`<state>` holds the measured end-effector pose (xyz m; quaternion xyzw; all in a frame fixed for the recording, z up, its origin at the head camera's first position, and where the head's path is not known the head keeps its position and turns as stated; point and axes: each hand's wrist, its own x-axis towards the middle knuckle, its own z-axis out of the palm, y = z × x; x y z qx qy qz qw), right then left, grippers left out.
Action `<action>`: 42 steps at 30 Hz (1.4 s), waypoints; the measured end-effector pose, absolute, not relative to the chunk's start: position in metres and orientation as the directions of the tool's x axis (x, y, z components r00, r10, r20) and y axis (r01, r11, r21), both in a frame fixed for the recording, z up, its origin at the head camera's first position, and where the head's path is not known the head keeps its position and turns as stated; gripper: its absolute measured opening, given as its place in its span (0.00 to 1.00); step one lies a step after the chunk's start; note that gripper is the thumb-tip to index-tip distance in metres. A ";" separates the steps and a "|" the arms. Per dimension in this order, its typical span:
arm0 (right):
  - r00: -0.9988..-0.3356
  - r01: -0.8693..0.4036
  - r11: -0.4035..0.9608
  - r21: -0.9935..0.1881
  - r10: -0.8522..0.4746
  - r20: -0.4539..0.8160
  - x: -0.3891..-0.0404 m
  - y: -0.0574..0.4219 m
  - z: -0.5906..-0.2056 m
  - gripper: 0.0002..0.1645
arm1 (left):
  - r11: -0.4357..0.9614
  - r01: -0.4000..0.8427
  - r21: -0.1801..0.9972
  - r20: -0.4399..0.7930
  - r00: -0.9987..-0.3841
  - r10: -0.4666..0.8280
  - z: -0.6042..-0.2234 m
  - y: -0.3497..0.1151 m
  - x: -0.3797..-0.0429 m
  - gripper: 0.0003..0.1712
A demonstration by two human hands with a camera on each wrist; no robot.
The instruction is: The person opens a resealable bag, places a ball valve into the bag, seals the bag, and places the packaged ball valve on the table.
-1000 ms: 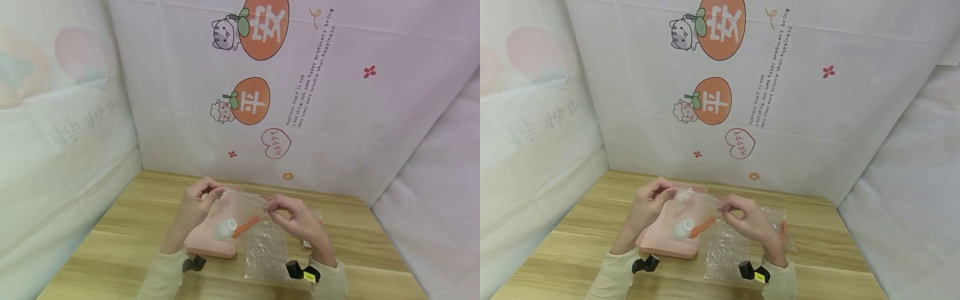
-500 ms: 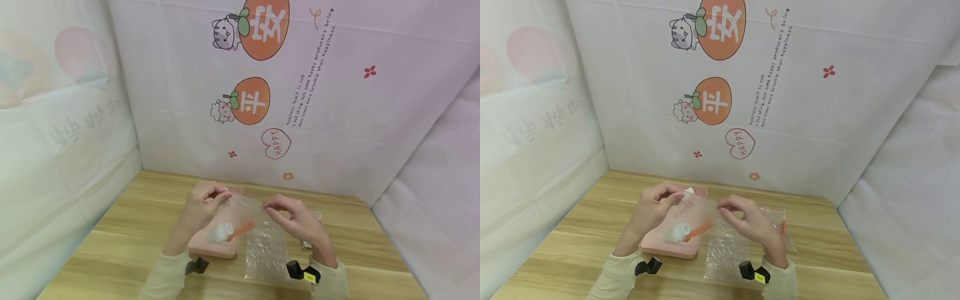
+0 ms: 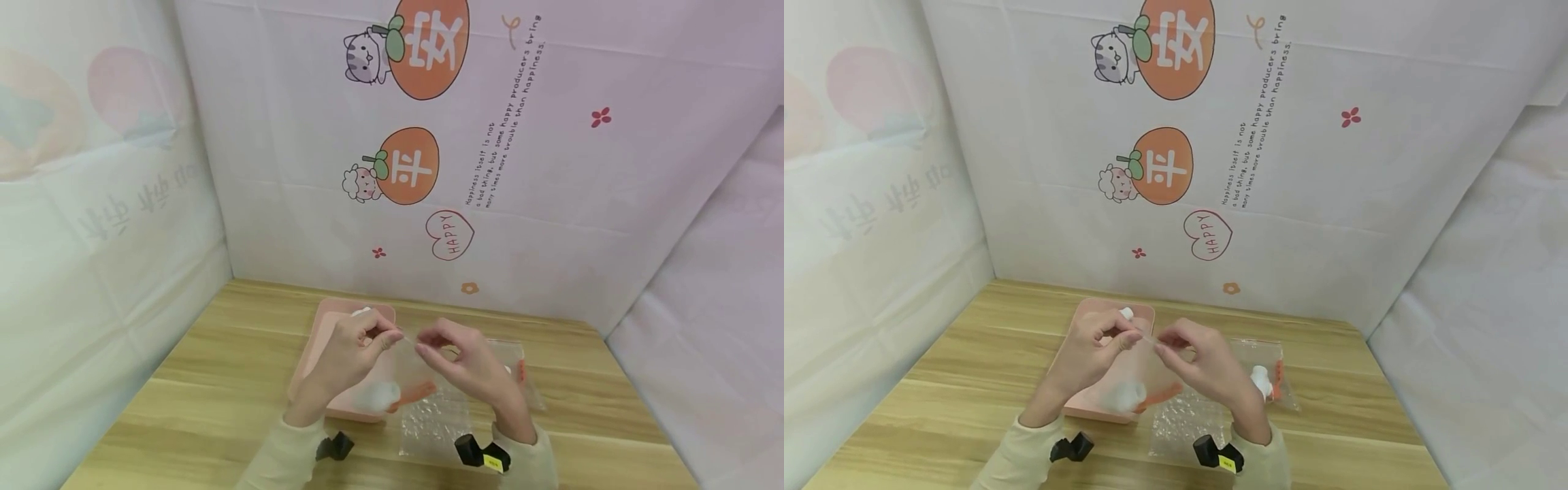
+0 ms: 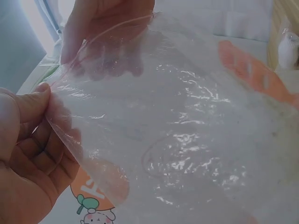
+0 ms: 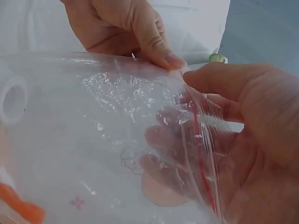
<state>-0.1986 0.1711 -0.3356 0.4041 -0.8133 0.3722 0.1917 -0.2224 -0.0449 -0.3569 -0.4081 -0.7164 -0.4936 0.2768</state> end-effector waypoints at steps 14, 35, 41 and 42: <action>-0.535 -0.844 0.318 -0.431 -0.547 0.644 -0.199 0.172 -0.337 0.06 | 0.202 0.864 0.461 0.789 -0.503 0.353 -0.359 -0.035 -0.219 0.03; -0.561 -0.827 0.346 -0.443 -0.564 0.606 -0.194 0.167 -0.327 0.08 | 0.212 0.892 0.400 0.790 -0.453 0.413 -0.354 -0.035 -0.213 0.03; -0.553 -0.832 0.341 -0.437 -0.560 0.617 -0.190 0.164 -0.325 0.10 | 0.220 0.896 0.385 0.795 -0.443 0.414 -0.353 -0.037 -0.214 0.03; -0.545 -0.838 0.335 -0.431 -0.563 0.622 -0.193 0.166 -0.328 0.09 | 0.219 0.897 0.384 0.797 -0.442 0.411 -0.353 -0.037 -0.214 0.03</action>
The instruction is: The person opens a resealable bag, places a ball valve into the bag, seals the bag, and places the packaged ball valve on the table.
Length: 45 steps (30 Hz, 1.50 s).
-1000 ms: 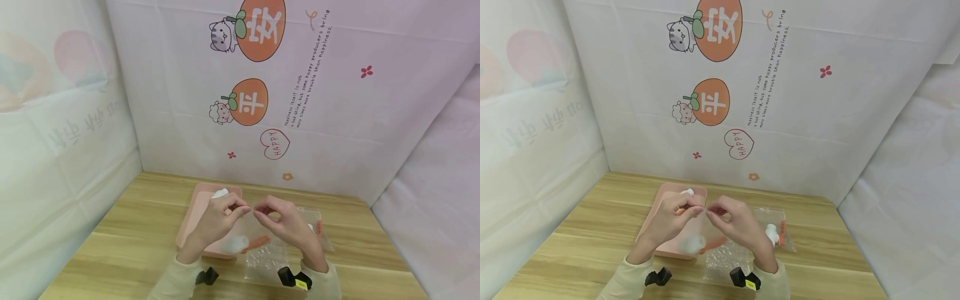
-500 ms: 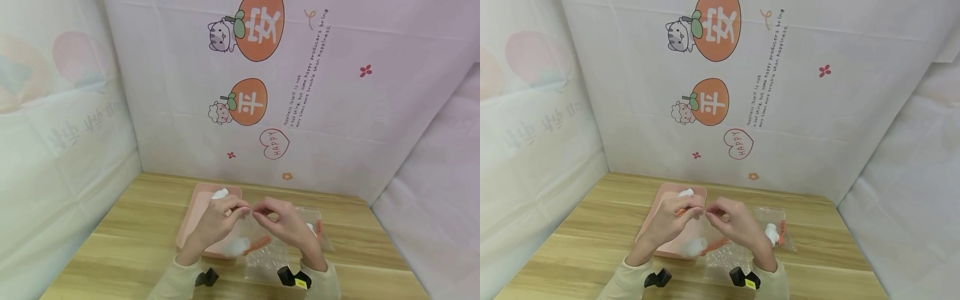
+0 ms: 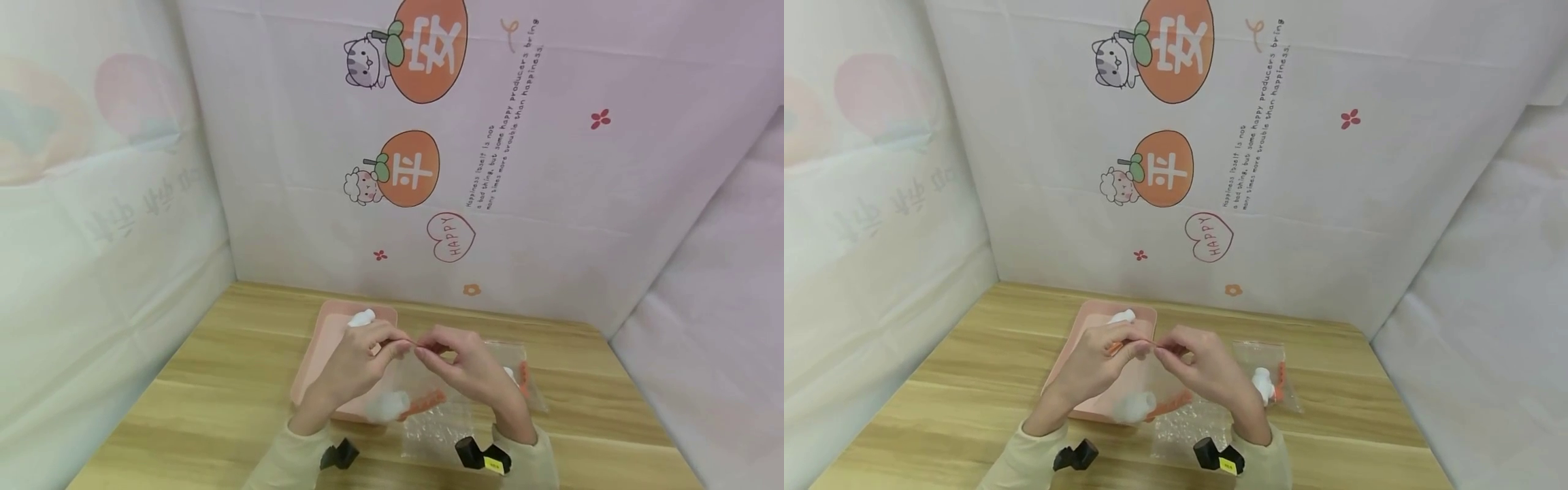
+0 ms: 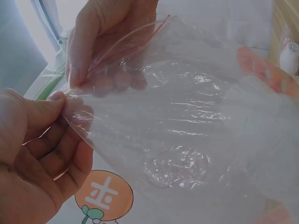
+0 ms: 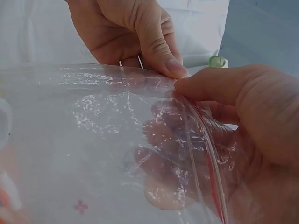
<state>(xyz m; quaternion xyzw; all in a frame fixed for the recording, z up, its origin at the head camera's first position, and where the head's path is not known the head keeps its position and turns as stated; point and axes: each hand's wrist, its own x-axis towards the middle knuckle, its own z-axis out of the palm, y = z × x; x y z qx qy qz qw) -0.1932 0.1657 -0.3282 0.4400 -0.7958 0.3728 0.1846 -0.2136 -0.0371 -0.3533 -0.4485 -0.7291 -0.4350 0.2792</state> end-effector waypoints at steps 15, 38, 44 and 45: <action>-0.488 -0.873 0.300 -0.385 -0.577 0.655 -0.194 0.164 -0.337 0.07 | 0.240 0.905 0.352 0.792 -0.424 0.439 -0.356 -0.041 -0.211 0.04; -0.465 -0.885 0.280 -0.372 -0.549 0.694 -0.198 0.166 -0.337 0.08 | 0.231 0.902 0.365 0.795 -0.431 0.428 -0.355 -0.038 -0.213 0.04; -0.503 -0.864 0.305 -0.400 -0.552 0.665 -0.199 0.168 -0.337 0.06 | 0.222 0.908 0.355 0.800 -0.418 0.430 -0.354 -0.037 -0.214 0.04; -0.508 -0.861 0.311 -0.402 -0.552 0.661 -0.199 0.167 -0.336 0.07 | 0.221 0.908 0.355 0.801 -0.418 0.430 -0.354 -0.038 -0.213 0.04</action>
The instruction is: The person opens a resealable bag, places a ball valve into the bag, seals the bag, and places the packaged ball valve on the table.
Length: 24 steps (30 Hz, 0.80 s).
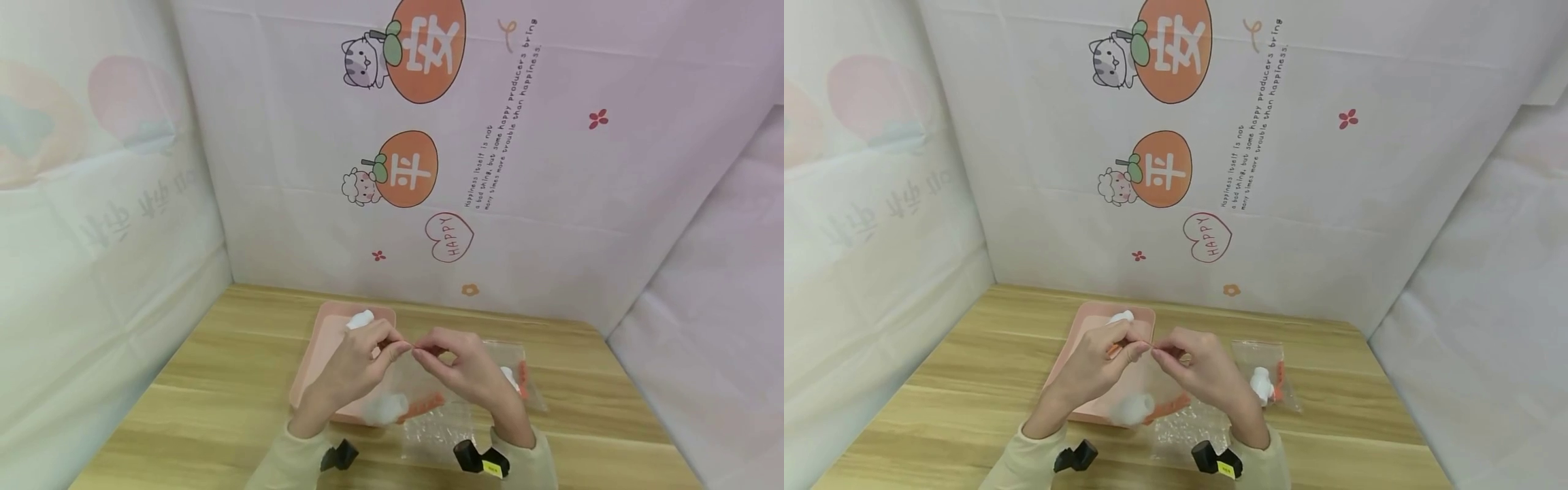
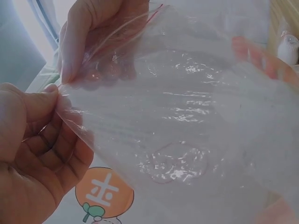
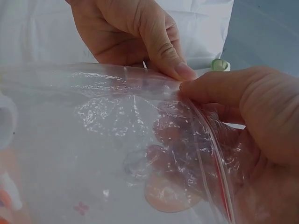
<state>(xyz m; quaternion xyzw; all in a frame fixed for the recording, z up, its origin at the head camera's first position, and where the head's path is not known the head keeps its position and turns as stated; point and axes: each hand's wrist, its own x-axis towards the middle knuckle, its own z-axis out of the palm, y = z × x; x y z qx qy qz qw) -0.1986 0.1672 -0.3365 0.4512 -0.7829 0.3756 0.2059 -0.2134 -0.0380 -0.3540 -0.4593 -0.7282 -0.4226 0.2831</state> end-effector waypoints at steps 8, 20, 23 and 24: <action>-0.460 -0.887 0.321 -0.331 -0.556 0.692 -0.196 0.166 -0.335 0.08 | 0.238 0.904 0.355 0.795 -0.425 0.432 -0.353 -0.039 -0.212 0.04; -0.453 -0.891 0.317 -0.326 -0.555 0.698 -0.195 0.165 -0.338 0.11 | 0.247 0.901 0.356 0.797 -0.431 0.423 -0.354 -0.037 -0.211 0.04; -0.450 -0.892 0.314 -0.325 -0.553 0.701 -0.195 0.165 -0.337 0.11 | 0.248 0.899 0.360 0.794 -0.435 0.425 -0.354 -0.037 -0.211 0.03; -0.452 -0.891 0.313 -0.329 -0.552 0.700 -0.195 0.165 -0.337 0.10 | 0.247 0.899 0.362 0.793 -0.437 0.425 -0.354 -0.037 -0.211 0.03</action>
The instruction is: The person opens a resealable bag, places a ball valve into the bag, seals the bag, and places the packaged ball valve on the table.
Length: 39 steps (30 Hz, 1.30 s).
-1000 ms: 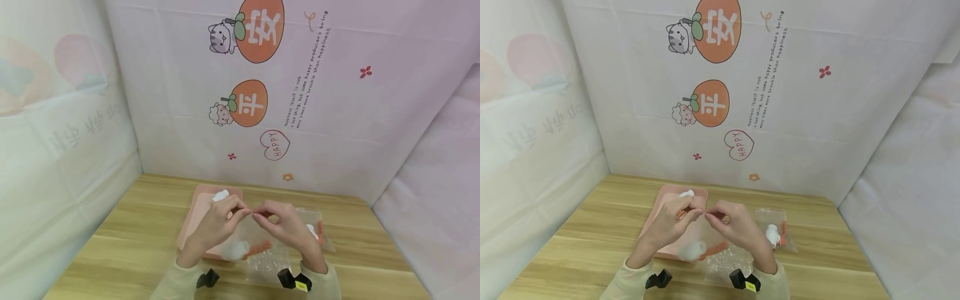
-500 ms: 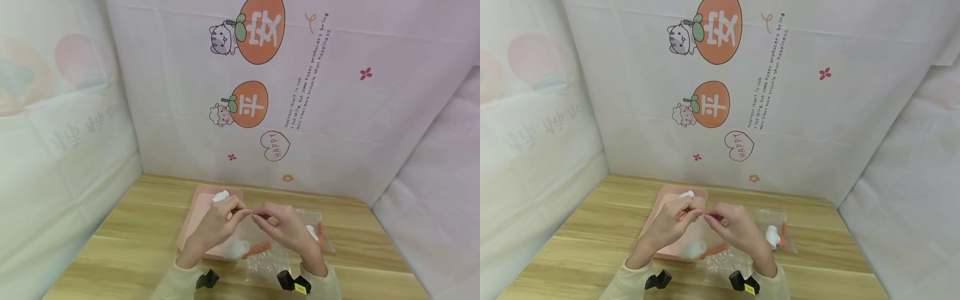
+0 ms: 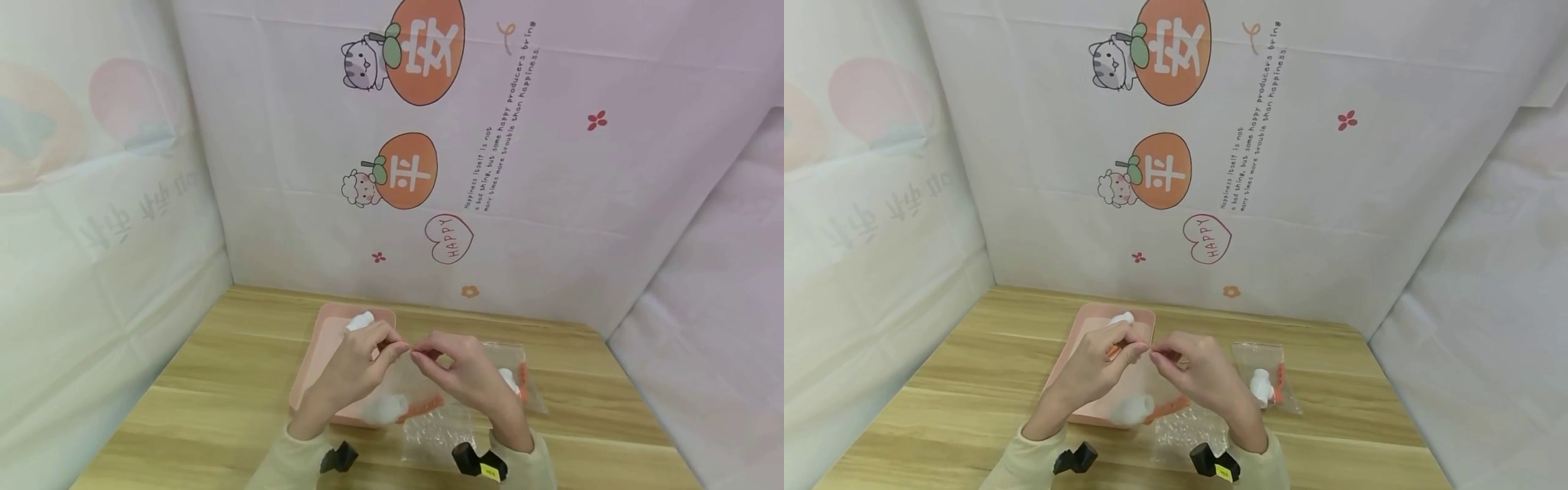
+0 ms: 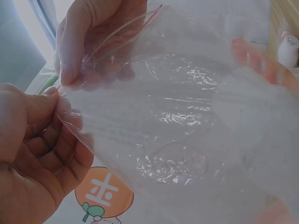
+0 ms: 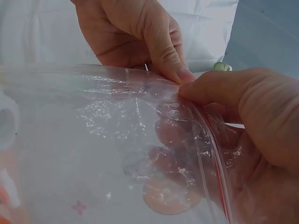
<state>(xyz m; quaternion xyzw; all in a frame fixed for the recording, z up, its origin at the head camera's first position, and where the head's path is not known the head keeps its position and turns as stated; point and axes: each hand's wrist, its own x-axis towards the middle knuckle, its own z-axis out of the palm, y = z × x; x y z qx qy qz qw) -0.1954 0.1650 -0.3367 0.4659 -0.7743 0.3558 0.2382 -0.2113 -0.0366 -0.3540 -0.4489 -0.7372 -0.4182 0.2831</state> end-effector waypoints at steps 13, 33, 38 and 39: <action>-0.595 -0.801 0.350 -0.485 -0.546 0.590 -0.196 0.170 -0.337 0.05 | 0.236 0.902 0.361 0.794 -0.430 0.429 -0.354 -0.035 -0.212 0.04; -0.479 -0.877 0.344 -0.336 -0.553 0.682 -0.193 0.164 -0.334 0.09 | 0.233 0.903 0.361 0.796 -0.428 0.428 -0.355 -0.038 -0.213 0.04; -0.480 -0.876 0.349 -0.333 -0.553 0.681 -0.193 0.163 -0.334 0.09 | 0.238 0.902 0.361 0.795 -0.431 0.428 -0.353 -0.039 -0.212 0.04; -0.481 -0.875 0.348 -0.337 -0.554 0.679 -0.193 0.163 -0.335 0.09 | 0.238 0.901 0.364 0.793 -0.433 0.429 -0.353 -0.039 -0.212 0.04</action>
